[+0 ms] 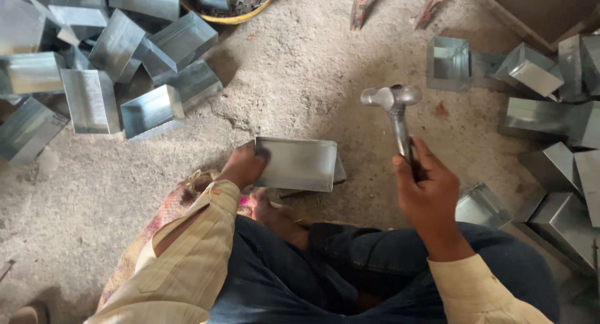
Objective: The person assembles metal boxes by bending edges and using a hammer to secure seams on a workspace.
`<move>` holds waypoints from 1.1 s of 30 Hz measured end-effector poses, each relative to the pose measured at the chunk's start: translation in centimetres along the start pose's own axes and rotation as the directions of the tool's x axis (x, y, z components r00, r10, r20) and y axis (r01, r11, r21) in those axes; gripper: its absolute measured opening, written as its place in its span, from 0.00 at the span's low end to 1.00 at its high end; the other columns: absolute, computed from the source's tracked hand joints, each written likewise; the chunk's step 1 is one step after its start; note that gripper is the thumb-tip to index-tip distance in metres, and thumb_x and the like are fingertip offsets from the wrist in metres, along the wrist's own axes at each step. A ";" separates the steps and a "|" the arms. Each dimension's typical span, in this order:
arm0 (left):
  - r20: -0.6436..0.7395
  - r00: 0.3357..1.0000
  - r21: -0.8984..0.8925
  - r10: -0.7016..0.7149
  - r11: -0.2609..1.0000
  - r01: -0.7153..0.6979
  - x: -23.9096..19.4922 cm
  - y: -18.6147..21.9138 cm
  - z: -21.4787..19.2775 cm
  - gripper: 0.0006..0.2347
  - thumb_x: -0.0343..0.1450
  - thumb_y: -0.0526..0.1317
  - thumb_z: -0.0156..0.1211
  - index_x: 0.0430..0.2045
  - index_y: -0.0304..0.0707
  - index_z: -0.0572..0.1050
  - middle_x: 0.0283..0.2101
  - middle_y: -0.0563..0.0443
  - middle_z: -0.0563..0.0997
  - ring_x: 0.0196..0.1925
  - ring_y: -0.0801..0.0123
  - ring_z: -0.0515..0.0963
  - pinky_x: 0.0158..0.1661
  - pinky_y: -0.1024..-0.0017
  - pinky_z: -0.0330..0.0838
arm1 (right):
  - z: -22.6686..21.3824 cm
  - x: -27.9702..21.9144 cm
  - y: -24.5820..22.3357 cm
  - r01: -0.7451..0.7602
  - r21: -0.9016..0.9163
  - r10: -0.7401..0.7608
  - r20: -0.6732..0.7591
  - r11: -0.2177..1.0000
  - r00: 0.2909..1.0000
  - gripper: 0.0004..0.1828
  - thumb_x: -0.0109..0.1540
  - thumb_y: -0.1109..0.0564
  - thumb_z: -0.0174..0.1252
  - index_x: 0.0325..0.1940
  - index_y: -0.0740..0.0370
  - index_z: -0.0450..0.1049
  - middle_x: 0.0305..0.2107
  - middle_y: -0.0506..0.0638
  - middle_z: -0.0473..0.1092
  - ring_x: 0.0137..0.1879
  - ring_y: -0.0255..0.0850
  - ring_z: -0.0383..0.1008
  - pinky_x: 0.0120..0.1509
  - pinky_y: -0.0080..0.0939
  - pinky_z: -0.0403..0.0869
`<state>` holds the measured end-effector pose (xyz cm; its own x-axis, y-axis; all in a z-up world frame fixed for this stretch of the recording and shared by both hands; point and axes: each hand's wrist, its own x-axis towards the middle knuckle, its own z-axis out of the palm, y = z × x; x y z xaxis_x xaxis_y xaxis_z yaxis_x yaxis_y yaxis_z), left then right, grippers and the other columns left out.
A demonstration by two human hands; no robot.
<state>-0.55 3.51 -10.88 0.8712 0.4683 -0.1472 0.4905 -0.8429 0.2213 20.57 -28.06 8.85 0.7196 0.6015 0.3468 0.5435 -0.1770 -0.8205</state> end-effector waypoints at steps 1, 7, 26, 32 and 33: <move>-0.104 0.981 -0.252 -0.163 0.959 0.132 0.3 0.3 0.0 0.15 0.74 0.45 0.51 0.45 0.32 0.75 0.48 0.24 0.78 0.50 0.32 0.78 0.54 0.49 0.72 | -0.7 -0.1 -0.6 0.002 -0.010 -0.002 -0.029 1.000 1.000 0.24 0.66 0.60 0.64 0.66 0.70 0.73 0.29 0.45 0.73 0.30 0.25 0.66 0.33 0.28 0.66; -0.117 0.928 -0.475 -0.355 0.840 0.261 0.4 1.6 -1.1 0.32 0.71 0.48 0.53 0.69 0.30 0.56 0.44 0.24 0.81 0.47 0.35 0.81 0.52 0.52 0.76 | -3.3 -0.3 -3.0 0.210 0.181 -0.182 -0.161 0.961 0.970 0.24 0.72 0.61 0.60 0.71 0.71 0.68 0.37 0.45 0.74 0.34 0.25 0.68 0.36 0.27 0.67; -0.110 0.908 -0.331 -0.405 0.876 0.351 -0.8 3.2 -2.4 0.30 0.74 0.51 0.54 0.70 0.36 0.56 0.38 0.22 0.80 0.43 0.29 0.80 0.46 0.45 0.75 | -2.9 -0.7 -2.4 0.022 0.078 -0.018 -0.048 0.997 0.999 0.22 0.66 0.60 0.64 0.64 0.68 0.74 0.27 0.45 0.71 0.30 0.25 0.64 0.32 0.30 0.65; -0.246 0.906 -0.452 -0.344 0.868 0.207 -1.6 4.3 -5.8 0.13 0.72 0.44 0.56 0.48 0.43 0.69 0.38 0.29 0.82 0.44 0.32 0.81 0.42 0.46 0.76 | -6.6 -1.0 -3.0 0.213 0.195 -0.181 -0.170 0.957 0.969 0.23 0.72 0.61 0.60 0.72 0.67 0.69 0.29 0.42 0.71 0.28 0.22 0.66 0.30 0.24 0.65; -0.245 0.905 -0.451 -0.346 0.868 0.210 -1.8 4.4 -6.1 0.13 0.72 0.44 0.56 0.48 0.43 0.69 0.38 0.29 0.82 0.44 0.32 0.81 0.42 0.46 0.76 | -6.4 -1.0 -2.9 0.218 0.220 -0.181 -0.174 0.951 0.968 0.24 0.73 0.60 0.60 0.73 0.67 0.68 0.28 0.42 0.71 0.27 0.22 0.66 0.30 0.23 0.64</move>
<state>0.19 0.60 -3.78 0.6240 0.7810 0.0266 0.6176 -0.5137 0.5956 21.10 -33.16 13.79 0.6733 0.4786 0.5636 0.5782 0.1343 -0.8048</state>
